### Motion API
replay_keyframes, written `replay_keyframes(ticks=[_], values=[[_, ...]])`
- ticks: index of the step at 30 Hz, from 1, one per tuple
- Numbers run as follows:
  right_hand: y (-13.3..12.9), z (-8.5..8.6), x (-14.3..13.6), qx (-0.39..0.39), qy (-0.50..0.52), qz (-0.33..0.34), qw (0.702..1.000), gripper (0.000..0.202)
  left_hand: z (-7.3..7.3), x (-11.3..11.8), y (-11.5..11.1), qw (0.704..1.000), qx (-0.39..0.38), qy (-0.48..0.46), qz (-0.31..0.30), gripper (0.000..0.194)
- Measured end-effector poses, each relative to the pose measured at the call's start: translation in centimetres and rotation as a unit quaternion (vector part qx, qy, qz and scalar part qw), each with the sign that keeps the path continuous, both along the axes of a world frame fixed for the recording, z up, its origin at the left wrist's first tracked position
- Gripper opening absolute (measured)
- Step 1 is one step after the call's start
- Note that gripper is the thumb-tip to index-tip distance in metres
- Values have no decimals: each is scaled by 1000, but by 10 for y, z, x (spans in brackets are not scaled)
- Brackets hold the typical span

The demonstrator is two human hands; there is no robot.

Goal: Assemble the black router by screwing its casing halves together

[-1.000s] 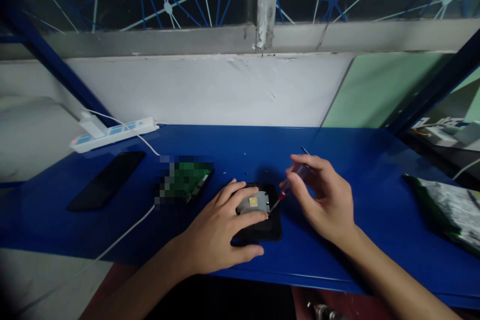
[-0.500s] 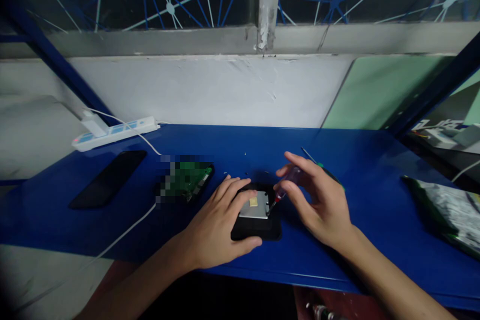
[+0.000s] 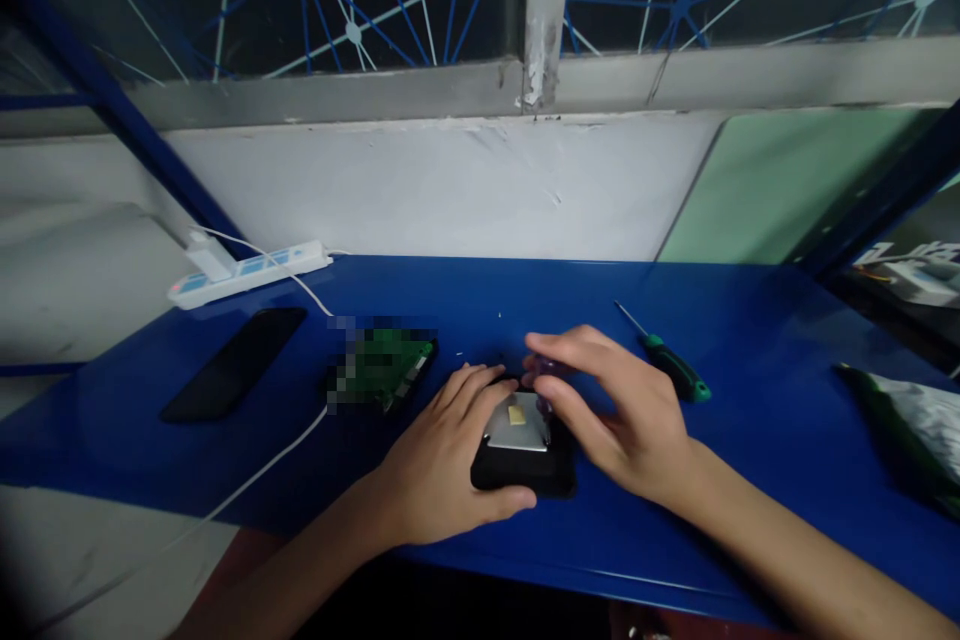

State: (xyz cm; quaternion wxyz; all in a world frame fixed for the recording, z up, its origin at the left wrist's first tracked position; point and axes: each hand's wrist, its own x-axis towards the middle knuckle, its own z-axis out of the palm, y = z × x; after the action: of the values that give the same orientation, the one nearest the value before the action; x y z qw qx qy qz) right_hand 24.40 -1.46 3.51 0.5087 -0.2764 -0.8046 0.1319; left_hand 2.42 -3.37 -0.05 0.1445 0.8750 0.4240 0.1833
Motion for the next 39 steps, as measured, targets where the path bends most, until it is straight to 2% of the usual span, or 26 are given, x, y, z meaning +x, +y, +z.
replay_keyframes(ticks=[4,7,12,16,20,24,29,34,39], values=[[1,-14,5,22,32,-36,999,50,0,0,1,1000,-6,1,-5,91],[-3,-14,5,10,28,-27,999,40,-2,-1,2,1000,2,-3,-5,87],[-9,-8,-3,-17,6,-22,1000,57,-4,0,2,1000,15,-12,-7,85],[-6,-12,-3,-17,28,-34,999,64,-5,-1,1,1000,16,-10,-3,86],[-1,-16,-1,17,37,-36,999,47,-5,0,1,1000,14,0,-5,86],[-2,-14,-1,-4,34,-3,999,36,-3,1,2,1000,16,6,-6,85],[-7,-10,-2,-15,7,2,1000,45,-3,0,0,1000,25,-4,-6,84],[-7,-8,-2,36,-2,-15,999,54,-2,1,0,1000,13,-3,-3,86],[-6,-8,-3,47,6,-44,998,60,-3,2,1,1000,13,8,-2,87]])
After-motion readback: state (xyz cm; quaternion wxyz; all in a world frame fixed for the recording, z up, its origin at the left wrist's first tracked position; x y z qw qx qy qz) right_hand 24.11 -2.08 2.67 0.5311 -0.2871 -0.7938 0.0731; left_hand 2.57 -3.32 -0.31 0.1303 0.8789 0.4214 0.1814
